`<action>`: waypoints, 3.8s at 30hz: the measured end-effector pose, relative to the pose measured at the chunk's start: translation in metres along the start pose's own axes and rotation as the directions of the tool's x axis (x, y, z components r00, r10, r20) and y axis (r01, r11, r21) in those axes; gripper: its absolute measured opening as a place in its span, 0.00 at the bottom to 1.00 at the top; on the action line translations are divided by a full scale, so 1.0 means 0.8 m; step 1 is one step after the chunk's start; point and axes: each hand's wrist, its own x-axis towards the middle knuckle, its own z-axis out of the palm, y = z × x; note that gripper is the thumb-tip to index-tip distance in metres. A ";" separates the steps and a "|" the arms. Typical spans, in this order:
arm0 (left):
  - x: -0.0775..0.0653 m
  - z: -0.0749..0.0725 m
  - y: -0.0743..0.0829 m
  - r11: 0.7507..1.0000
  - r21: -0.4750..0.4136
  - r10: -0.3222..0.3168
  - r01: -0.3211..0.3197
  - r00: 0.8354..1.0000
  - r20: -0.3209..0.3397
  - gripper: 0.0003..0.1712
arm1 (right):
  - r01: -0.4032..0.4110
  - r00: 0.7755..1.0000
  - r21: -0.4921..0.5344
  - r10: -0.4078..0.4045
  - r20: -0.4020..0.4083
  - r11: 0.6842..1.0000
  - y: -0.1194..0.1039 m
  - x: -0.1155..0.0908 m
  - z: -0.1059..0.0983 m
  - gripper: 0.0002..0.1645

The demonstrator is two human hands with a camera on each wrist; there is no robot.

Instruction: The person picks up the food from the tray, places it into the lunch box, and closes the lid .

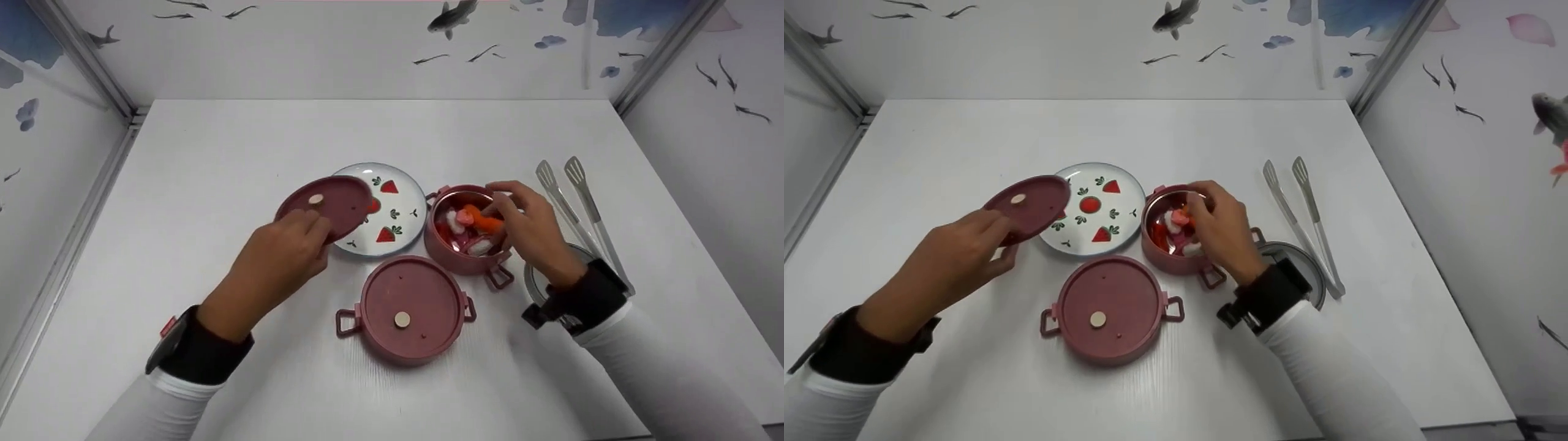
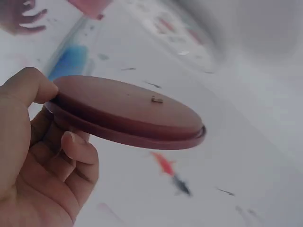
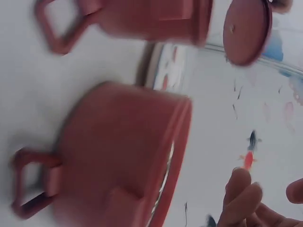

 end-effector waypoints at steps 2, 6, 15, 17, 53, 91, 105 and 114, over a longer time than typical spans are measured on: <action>0.027 -0.003 0.015 0.996 0.027 0.089 -0.089 0.996 -0.017 0.06 | -0.021 0.999 0.087 0.017 0.046 0.996 -0.012 0.014 0.004 0.25; 0.076 0.000 0.045 0.962 0.070 0.266 -0.264 0.964 -0.015 0.03 | -0.072 0.993 0.181 0.053 0.110 0.981 -0.028 0.038 0.007 0.30; 0.142 0.025 0.074 0.888 0.111 0.434 -0.447 0.893 0.123 0.06 | -0.123 0.984 0.245 0.086 0.156 0.962 -0.022 0.052 -0.004 0.26; 0.150 0.034 0.076 0.902 0.078 0.413 -0.425 0.901 0.130 0.08 | -0.095 0.990 0.230 0.068 0.124 0.969 -0.013 0.052 -0.008 0.25; 0.182 0.109 0.062 0.851 -0.428 0.024 0.305 0.792 0.610 0.45 | -0.014 0.994 -0.490 -0.041 -0.102 0.871 0.081 0.038 0.001 0.30; 0.190 0.110 0.060 0.898 -0.375 0.051 0.229 0.794 0.605 0.50 | 0.127 0.991 -0.705 -0.119 0.061 0.698 0.073 0.047 0.049 0.47; 0.195 0.114 0.067 0.895 -0.386 0.052 0.225 0.806 0.590 0.50 | 0.120 0.991 -0.756 -0.116 0.059 0.643 0.075 0.044 0.043 0.46; 0.204 0.109 0.066 0.921 -0.334 0.066 0.198 0.767 0.638 0.45 | 0.156 0.988 -0.738 -0.104 0.116 0.656 0.074 0.042 0.047 0.49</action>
